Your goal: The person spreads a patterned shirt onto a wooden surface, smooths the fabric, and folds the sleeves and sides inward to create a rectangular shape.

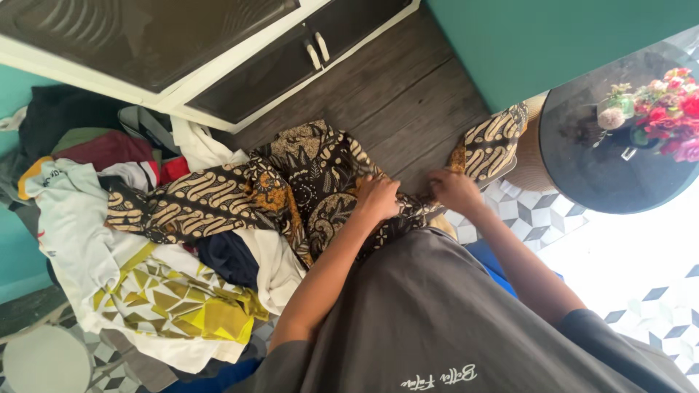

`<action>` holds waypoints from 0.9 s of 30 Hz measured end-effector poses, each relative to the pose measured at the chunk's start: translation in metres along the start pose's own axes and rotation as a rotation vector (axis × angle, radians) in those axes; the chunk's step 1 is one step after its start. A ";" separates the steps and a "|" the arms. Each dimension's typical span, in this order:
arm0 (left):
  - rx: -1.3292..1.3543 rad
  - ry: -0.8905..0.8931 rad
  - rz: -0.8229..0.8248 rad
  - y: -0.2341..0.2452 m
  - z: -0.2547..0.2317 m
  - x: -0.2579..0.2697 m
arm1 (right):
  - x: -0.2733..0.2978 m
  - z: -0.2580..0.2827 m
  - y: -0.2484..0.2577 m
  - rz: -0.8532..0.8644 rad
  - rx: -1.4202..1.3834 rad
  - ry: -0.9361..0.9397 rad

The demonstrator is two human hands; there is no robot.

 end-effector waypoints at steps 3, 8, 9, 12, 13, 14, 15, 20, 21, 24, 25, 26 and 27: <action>0.091 0.123 0.124 -0.019 0.014 0.011 | 0.004 0.000 0.007 0.038 0.142 -0.049; 0.261 0.234 0.088 -0.029 0.028 0.020 | 0.012 0.021 -0.015 0.289 0.292 -0.073; 0.254 0.194 0.104 -0.031 0.025 0.020 | 0.013 0.023 -0.022 0.344 0.327 -0.067; 0.302 0.135 0.141 -0.022 0.018 0.022 | 0.005 0.019 -0.030 0.353 0.328 -0.028; 0.369 0.160 0.147 -0.018 0.017 0.023 | -0.002 0.016 -0.020 0.258 0.259 0.000; 0.437 0.184 0.154 -0.014 0.016 0.024 | -0.008 0.017 -0.010 0.164 0.190 0.028; 0.368 0.103 -0.019 0.009 0.013 0.018 | -0.016 0.006 0.001 0.140 0.099 -0.087; 0.251 -0.111 -0.591 0.091 -0.005 0.013 | -0.034 0.004 0.108 -0.426 -0.225 -0.167; 0.232 -0.087 -0.629 0.099 -0.005 0.014 | -0.030 0.011 0.121 -0.498 -0.253 -0.111; 0.184 0.002 -0.704 0.110 0.005 0.020 | -0.016 0.031 0.141 -0.688 -0.245 0.061; 0.171 0.048 -0.709 0.108 0.014 0.028 | -0.010 0.040 0.141 -0.733 -0.185 0.127; 0.159 0.093 -0.714 0.106 0.024 0.036 | -0.003 0.048 0.140 -0.777 -0.125 0.193; 0.125 0.135 -0.714 0.102 0.036 0.044 | -0.001 0.047 0.132 -0.697 -0.177 0.148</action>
Point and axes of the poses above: each hand's wrist, its own x-axis away from the middle knuckle, its own y-axis out of the back of the hand, z = x × y, the point moved 8 cm from there along -x, towards the middle knuckle, and after that the axes turned 10 degrees about -y, right-handed, at the moved point
